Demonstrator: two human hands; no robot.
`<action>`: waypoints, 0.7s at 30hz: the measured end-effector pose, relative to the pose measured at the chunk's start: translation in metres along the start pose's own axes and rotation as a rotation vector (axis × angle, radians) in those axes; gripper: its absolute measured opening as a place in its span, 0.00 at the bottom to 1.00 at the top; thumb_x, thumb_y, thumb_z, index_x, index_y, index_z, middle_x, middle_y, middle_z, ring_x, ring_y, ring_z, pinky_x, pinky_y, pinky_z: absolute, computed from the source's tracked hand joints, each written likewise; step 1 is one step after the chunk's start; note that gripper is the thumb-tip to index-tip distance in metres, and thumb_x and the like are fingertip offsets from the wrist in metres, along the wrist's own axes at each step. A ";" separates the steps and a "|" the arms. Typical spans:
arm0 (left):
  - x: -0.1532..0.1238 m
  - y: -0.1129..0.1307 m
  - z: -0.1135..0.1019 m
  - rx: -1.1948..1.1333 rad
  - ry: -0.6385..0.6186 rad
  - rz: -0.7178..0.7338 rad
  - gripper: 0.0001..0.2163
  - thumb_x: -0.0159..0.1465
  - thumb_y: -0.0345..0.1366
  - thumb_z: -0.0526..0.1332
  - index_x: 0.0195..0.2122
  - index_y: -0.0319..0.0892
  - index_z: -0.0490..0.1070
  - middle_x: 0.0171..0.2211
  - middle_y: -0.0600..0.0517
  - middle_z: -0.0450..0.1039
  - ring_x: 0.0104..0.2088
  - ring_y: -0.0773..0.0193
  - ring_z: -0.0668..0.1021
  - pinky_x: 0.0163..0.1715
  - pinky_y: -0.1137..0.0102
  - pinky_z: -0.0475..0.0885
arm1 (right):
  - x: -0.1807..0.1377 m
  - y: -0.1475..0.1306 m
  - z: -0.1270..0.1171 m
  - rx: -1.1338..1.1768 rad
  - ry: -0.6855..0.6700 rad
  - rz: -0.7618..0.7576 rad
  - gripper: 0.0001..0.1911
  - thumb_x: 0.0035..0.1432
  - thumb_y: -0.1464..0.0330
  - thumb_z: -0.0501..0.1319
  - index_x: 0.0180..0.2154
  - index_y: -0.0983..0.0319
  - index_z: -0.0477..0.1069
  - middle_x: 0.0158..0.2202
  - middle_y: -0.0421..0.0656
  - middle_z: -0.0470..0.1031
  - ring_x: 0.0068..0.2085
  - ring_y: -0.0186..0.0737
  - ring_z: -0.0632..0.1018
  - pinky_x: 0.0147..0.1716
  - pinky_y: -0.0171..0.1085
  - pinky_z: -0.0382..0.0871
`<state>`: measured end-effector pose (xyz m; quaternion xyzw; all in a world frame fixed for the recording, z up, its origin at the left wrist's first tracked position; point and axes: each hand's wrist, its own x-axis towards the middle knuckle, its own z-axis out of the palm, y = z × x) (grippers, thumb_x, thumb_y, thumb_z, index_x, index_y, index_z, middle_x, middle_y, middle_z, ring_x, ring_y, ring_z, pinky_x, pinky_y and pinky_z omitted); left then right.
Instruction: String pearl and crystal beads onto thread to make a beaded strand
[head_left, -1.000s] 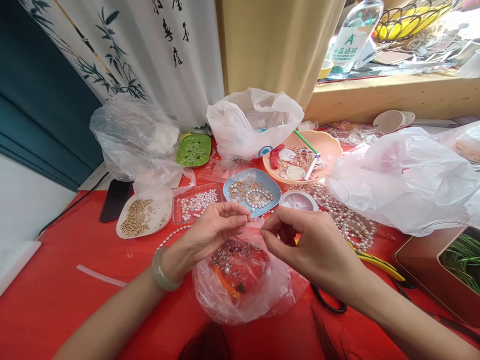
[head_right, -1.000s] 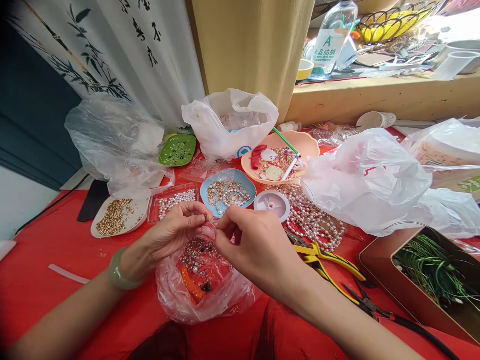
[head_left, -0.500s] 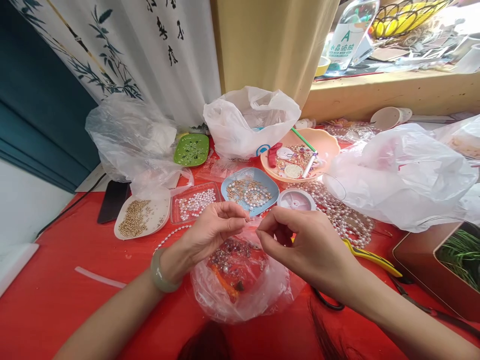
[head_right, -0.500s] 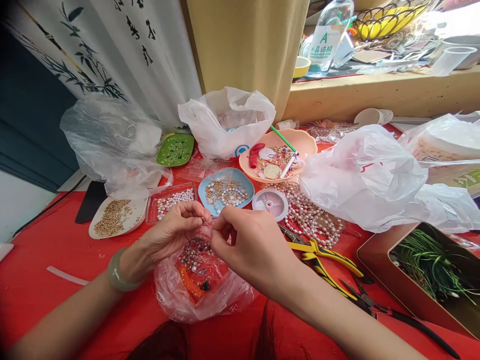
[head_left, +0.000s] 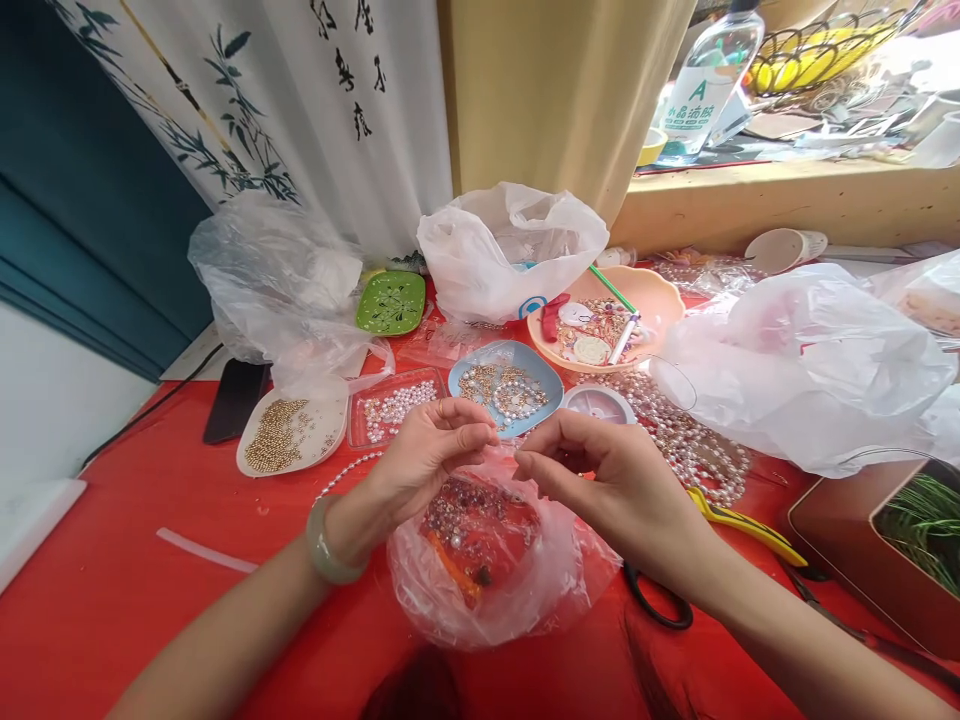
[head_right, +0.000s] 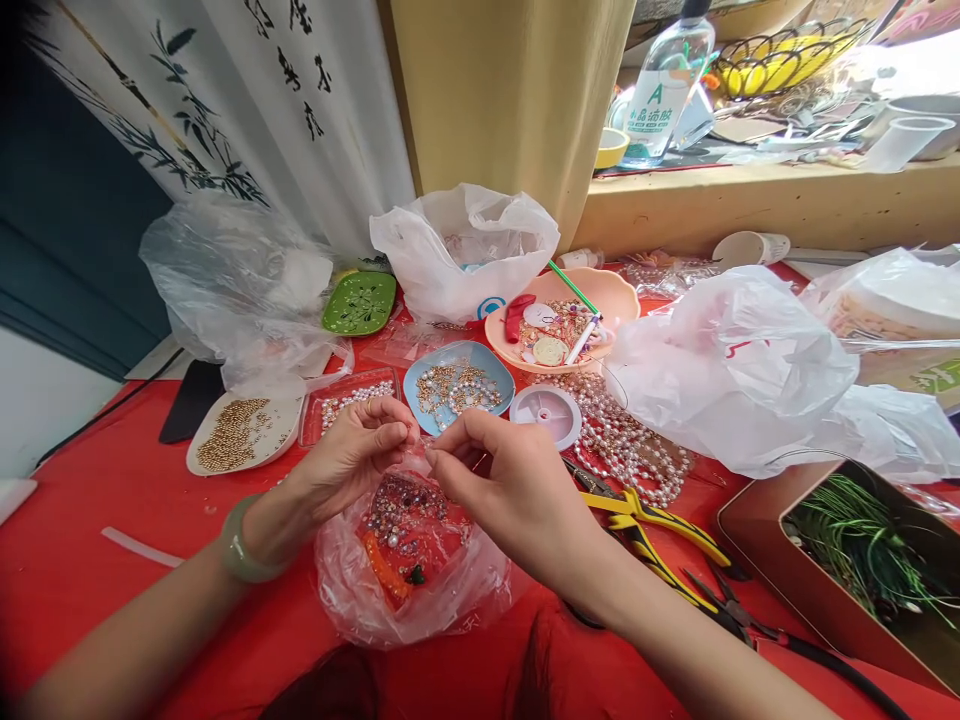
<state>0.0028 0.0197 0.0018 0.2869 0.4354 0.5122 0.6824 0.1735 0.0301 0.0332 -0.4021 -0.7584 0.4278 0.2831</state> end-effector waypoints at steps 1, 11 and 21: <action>0.000 0.000 0.000 -0.014 0.000 -0.014 0.08 0.43 0.31 0.71 0.22 0.37 0.73 0.20 0.55 0.73 0.20 0.75 0.72 0.20 0.83 0.67 | 0.000 0.000 0.000 0.006 0.001 0.010 0.05 0.51 0.75 0.56 0.25 0.64 0.68 0.21 0.38 0.73 0.22 0.29 0.71 0.22 0.29 0.64; -0.001 0.001 0.002 -0.038 -0.013 -0.050 0.07 0.45 0.31 0.70 0.25 0.37 0.76 0.23 0.53 0.75 0.22 0.75 0.74 0.23 0.83 0.69 | 0.000 -0.001 0.003 0.006 -0.017 0.065 0.06 0.50 0.74 0.55 0.23 0.64 0.67 0.19 0.39 0.71 0.21 0.30 0.70 0.20 0.30 0.63; -0.002 -0.002 0.001 -0.003 -0.060 -0.021 0.06 0.47 0.33 0.69 0.26 0.37 0.77 0.22 0.53 0.74 0.23 0.73 0.74 0.20 0.83 0.70 | 0.001 0.000 0.003 0.032 -0.020 0.070 0.07 0.49 0.75 0.54 0.22 0.64 0.67 0.19 0.39 0.71 0.21 0.30 0.70 0.21 0.30 0.62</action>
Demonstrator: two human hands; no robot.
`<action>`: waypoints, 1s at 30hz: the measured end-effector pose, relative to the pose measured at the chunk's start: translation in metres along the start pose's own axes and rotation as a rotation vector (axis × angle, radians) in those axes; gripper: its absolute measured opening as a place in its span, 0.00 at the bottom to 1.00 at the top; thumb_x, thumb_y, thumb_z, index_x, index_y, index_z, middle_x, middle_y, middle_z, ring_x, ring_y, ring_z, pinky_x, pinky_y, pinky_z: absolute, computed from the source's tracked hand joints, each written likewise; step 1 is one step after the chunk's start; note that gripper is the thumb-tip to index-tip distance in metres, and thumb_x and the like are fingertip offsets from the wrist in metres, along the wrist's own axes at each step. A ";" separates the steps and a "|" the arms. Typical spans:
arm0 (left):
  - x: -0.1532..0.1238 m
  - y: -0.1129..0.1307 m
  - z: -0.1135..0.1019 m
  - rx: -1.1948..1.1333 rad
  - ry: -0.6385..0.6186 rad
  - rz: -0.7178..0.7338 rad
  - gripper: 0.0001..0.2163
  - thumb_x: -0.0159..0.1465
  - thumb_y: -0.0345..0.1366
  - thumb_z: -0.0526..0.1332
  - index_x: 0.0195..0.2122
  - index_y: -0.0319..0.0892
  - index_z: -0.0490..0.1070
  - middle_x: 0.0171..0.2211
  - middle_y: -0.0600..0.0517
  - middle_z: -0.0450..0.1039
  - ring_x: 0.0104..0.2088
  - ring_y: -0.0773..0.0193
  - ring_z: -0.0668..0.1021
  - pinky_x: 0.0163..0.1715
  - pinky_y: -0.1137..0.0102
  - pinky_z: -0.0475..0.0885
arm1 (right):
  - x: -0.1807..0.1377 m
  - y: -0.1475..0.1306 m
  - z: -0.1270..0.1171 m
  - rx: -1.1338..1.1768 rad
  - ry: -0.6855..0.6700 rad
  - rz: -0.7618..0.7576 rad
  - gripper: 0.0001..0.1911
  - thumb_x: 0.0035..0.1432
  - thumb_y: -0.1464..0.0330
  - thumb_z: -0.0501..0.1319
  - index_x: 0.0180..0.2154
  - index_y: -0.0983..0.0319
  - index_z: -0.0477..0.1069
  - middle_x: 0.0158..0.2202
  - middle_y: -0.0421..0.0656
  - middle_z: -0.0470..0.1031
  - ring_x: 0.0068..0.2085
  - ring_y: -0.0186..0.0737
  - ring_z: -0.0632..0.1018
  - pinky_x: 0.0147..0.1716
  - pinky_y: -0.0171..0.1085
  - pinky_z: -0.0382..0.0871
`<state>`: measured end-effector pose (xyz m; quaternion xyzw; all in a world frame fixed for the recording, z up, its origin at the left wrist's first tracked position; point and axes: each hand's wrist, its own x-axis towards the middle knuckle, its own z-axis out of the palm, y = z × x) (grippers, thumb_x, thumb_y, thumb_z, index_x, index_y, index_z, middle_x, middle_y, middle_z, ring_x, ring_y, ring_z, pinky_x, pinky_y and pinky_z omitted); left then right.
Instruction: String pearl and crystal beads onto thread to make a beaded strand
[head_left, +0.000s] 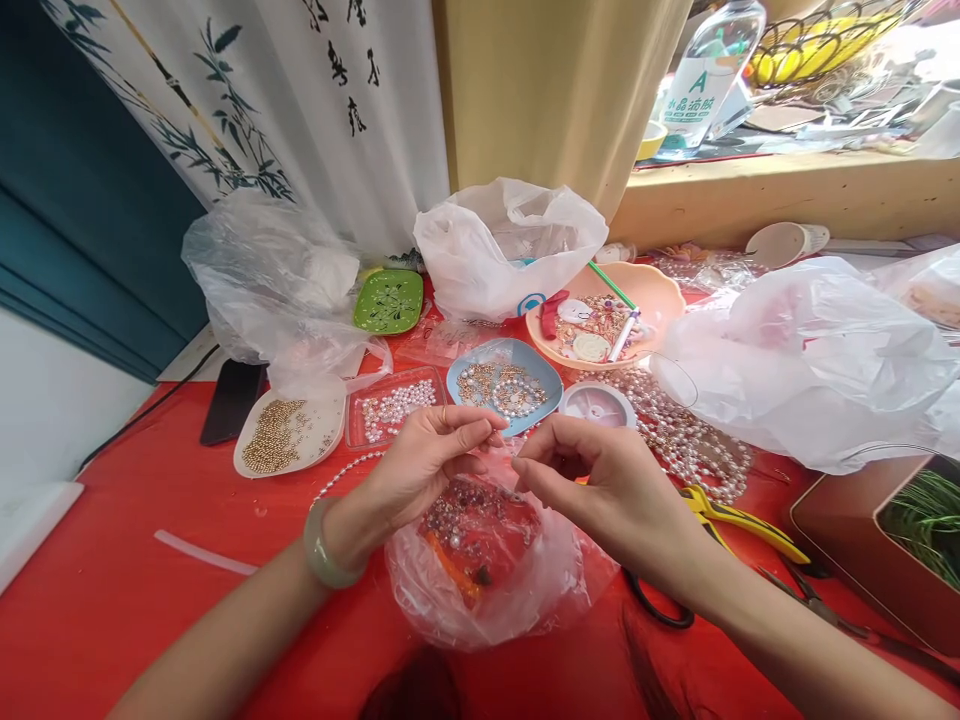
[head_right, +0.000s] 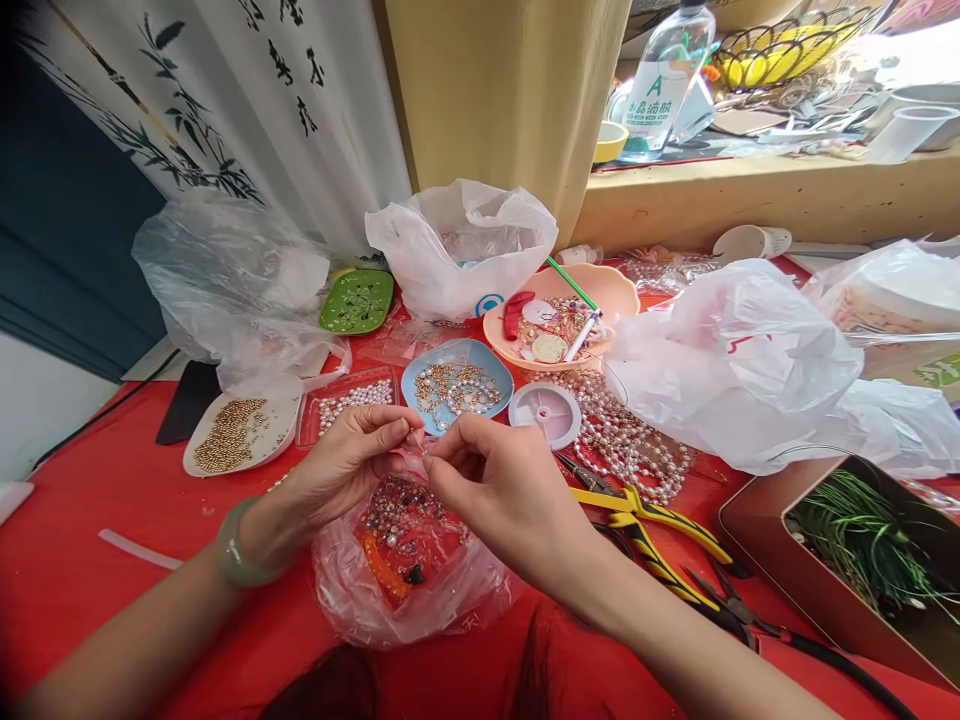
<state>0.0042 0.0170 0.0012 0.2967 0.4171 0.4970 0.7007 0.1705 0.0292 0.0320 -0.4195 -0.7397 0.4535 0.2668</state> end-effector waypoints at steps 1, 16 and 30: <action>0.000 0.000 0.001 -0.002 0.004 -0.002 0.06 0.46 0.33 0.69 0.26 0.37 0.77 0.22 0.53 0.74 0.23 0.73 0.74 0.20 0.83 0.70 | 0.000 0.000 0.000 0.000 0.002 0.000 0.07 0.49 0.75 0.54 0.22 0.64 0.67 0.19 0.39 0.71 0.21 0.30 0.70 0.21 0.30 0.62; 0.002 -0.001 0.001 0.002 0.072 -0.032 0.09 0.42 0.31 0.71 0.23 0.36 0.74 0.22 0.53 0.74 0.21 0.74 0.74 0.20 0.83 0.69 | -0.002 -0.001 0.000 -0.019 0.003 0.007 0.07 0.48 0.76 0.55 0.21 0.64 0.67 0.19 0.38 0.71 0.21 0.29 0.69 0.20 0.29 0.61; 0.000 -0.001 0.001 0.019 0.020 -0.034 0.08 0.45 0.33 0.70 0.23 0.36 0.74 0.23 0.53 0.74 0.21 0.75 0.72 0.21 0.81 0.68 | -0.002 0.000 0.000 -0.027 -0.015 0.019 0.07 0.48 0.76 0.54 0.22 0.64 0.67 0.19 0.38 0.71 0.21 0.29 0.69 0.21 0.29 0.61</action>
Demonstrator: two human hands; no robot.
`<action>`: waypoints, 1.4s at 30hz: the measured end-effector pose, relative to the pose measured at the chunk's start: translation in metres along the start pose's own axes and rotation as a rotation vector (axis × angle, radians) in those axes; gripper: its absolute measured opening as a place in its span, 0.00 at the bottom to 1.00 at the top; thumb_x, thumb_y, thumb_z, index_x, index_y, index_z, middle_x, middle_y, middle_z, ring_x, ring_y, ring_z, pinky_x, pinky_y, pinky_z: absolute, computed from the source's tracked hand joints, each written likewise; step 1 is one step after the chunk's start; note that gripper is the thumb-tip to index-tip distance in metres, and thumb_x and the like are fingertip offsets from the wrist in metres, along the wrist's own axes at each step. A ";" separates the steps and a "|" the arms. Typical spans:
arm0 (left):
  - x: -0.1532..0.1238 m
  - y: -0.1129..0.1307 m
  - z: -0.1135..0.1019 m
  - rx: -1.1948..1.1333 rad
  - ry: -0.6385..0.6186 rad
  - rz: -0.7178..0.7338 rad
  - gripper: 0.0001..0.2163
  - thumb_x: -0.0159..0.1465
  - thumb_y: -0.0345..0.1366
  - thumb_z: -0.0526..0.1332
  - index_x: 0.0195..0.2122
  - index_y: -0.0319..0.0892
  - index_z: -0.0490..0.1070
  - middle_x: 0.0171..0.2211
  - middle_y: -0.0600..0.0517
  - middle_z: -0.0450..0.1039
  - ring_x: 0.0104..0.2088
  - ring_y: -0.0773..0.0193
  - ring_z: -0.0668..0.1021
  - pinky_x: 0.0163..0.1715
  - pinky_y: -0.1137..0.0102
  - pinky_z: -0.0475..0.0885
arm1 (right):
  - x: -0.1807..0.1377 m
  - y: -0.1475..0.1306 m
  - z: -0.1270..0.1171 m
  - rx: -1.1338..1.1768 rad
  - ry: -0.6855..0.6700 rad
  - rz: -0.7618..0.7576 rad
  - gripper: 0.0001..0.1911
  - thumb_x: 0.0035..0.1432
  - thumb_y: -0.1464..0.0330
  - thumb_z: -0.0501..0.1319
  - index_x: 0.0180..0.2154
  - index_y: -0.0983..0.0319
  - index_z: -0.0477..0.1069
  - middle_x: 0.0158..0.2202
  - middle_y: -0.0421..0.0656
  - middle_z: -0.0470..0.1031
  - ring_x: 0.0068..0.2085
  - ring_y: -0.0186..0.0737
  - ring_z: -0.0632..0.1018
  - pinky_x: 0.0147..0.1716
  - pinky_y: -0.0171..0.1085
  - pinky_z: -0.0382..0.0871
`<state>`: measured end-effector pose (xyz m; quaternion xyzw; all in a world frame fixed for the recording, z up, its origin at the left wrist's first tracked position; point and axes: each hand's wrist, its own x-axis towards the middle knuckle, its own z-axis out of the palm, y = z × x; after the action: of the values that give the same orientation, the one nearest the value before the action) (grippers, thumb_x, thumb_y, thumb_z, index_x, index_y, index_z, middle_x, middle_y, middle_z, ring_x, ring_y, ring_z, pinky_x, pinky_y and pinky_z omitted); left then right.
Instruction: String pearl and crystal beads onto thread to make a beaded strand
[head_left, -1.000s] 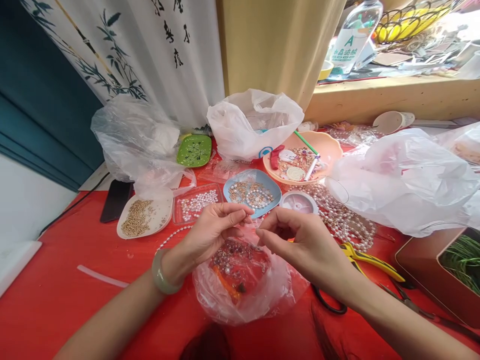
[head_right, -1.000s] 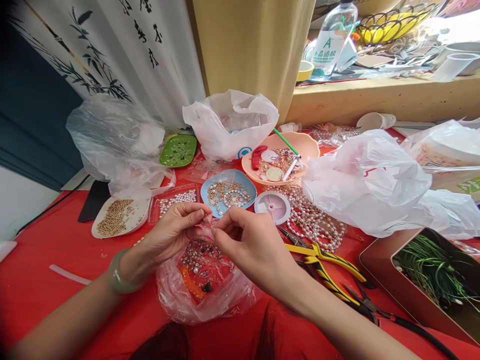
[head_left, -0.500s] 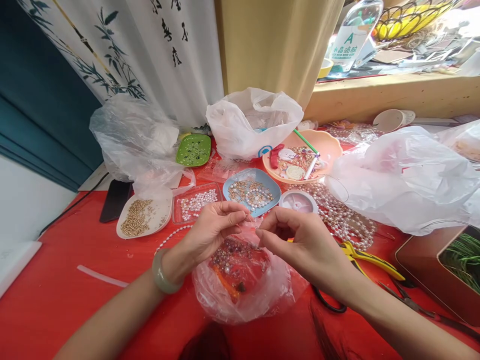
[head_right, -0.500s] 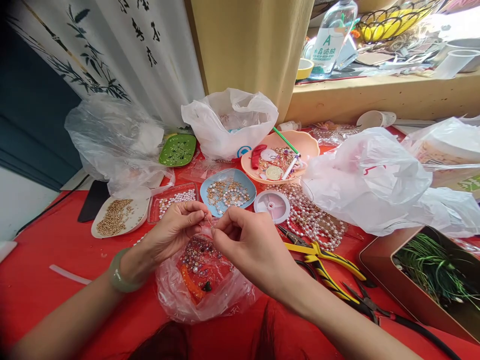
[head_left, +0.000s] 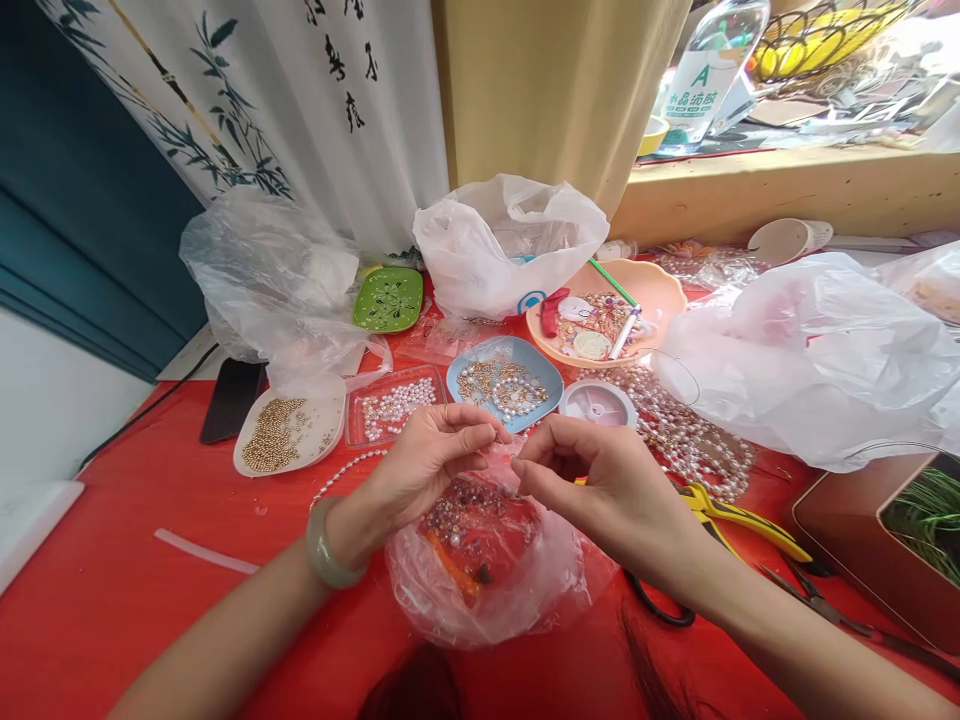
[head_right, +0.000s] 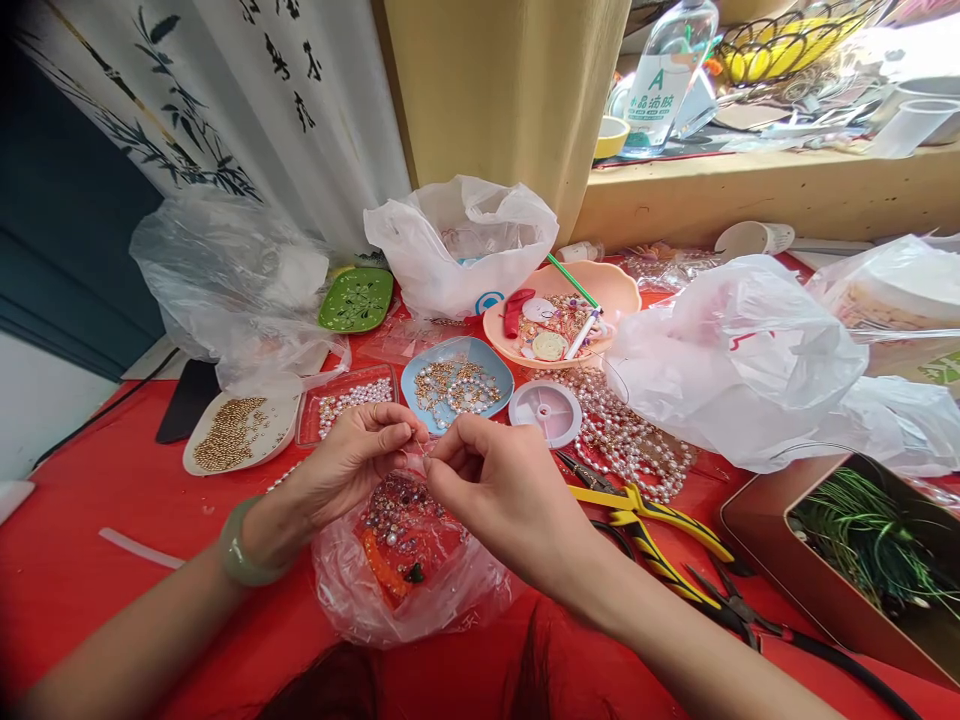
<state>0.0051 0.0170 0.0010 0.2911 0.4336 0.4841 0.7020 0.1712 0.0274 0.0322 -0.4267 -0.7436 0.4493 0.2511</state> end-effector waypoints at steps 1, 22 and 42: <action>0.000 0.000 0.000 -0.002 0.000 -0.002 0.08 0.44 0.33 0.70 0.23 0.36 0.74 0.23 0.53 0.74 0.21 0.75 0.72 0.21 0.81 0.68 | 0.000 0.000 0.000 0.003 -0.004 0.001 0.07 0.48 0.76 0.54 0.21 0.64 0.67 0.19 0.38 0.71 0.21 0.29 0.69 0.21 0.29 0.61; 0.001 -0.001 -0.004 -0.083 -0.067 -0.044 0.08 0.47 0.33 0.69 0.25 0.35 0.74 0.24 0.53 0.73 0.21 0.76 0.73 0.22 0.82 0.69 | 0.000 0.000 0.001 0.023 0.008 -0.033 0.07 0.50 0.74 0.55 0.23 0.64 0.68 0.21 0.39 0.73 0.23 0.31 0.72 0.22 0.30 0.65; -0.027 0.080 -0.105 1.586 0.432 0.063 0.07 0.53 0.37 0.58 0.26 0.43 0.74 0.24 0.52 0.75 0.28 0.59 0.74 0.28 0.69 0.62 | 0.008 0.013 0.001 -0.097 0.057 -0.110 0.06 0.54 0.70 0.57 0.25 0.62 0.68 0.21 0.38 0.73 0.23 0.31 0.73 0.21 0.30 0.63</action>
<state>-0.1269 0.0198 0.0278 0.6131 0.7640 0.0985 0.1750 0.1716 0.0363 0.0200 -0.4096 -0.7793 0.3861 0.2754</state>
